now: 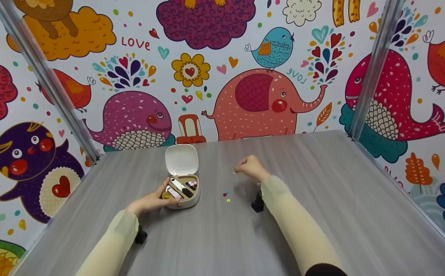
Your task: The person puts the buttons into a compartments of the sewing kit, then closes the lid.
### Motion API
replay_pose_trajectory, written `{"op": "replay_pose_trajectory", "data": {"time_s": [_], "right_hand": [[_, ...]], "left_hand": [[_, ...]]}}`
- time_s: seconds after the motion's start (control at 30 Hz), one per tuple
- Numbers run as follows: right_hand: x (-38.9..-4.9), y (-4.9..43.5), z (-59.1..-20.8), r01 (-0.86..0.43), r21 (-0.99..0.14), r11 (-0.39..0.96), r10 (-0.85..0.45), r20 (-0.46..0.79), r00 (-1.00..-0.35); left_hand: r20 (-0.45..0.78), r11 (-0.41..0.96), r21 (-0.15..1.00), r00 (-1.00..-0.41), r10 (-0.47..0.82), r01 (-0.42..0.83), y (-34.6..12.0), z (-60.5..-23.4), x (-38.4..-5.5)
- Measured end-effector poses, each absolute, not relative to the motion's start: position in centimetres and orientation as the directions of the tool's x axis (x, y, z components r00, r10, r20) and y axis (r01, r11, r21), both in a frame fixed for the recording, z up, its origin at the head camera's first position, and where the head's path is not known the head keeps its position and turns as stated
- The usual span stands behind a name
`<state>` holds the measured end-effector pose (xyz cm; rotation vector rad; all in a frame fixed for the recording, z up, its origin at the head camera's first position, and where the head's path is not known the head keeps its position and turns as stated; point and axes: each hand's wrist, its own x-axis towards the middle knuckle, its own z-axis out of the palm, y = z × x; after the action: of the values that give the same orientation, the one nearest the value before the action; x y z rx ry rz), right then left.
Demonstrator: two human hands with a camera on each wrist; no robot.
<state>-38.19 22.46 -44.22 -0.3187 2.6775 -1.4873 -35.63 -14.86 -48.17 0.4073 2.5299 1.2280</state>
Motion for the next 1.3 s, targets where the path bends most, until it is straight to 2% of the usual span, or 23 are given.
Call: {"op": "replay_pose_trajectory", "data": {"time_s": [0.53, 1.0, 1.3], "right_hand": [[-38.5, 21.4, -44.3, -0.15, -0.841, 0.52, -0.216, 0.041, -0.976], [-38.8, 17.9, -45.1, -0.166, -0.862, 0.48, -0.228, 0.06, -0.972], [-39.6, 15.2, -45.2, -0.156, -0.857, 0.49, -0.231, 0.044, -0.972]], "left_hand": [[-0.132, 0.569, 0.814, -0.916, 0.379, 0.118, -14.9, -48.0, -35.5], [-0.134, 0.568, 0.815, -0.916, 0.378, 0.115, -14.8, -48.1, -35.4], [-0.138, 0.636, 0.761, -0.924, 0.357, 0.132, -14.8, -48.3, -35.4]]}}
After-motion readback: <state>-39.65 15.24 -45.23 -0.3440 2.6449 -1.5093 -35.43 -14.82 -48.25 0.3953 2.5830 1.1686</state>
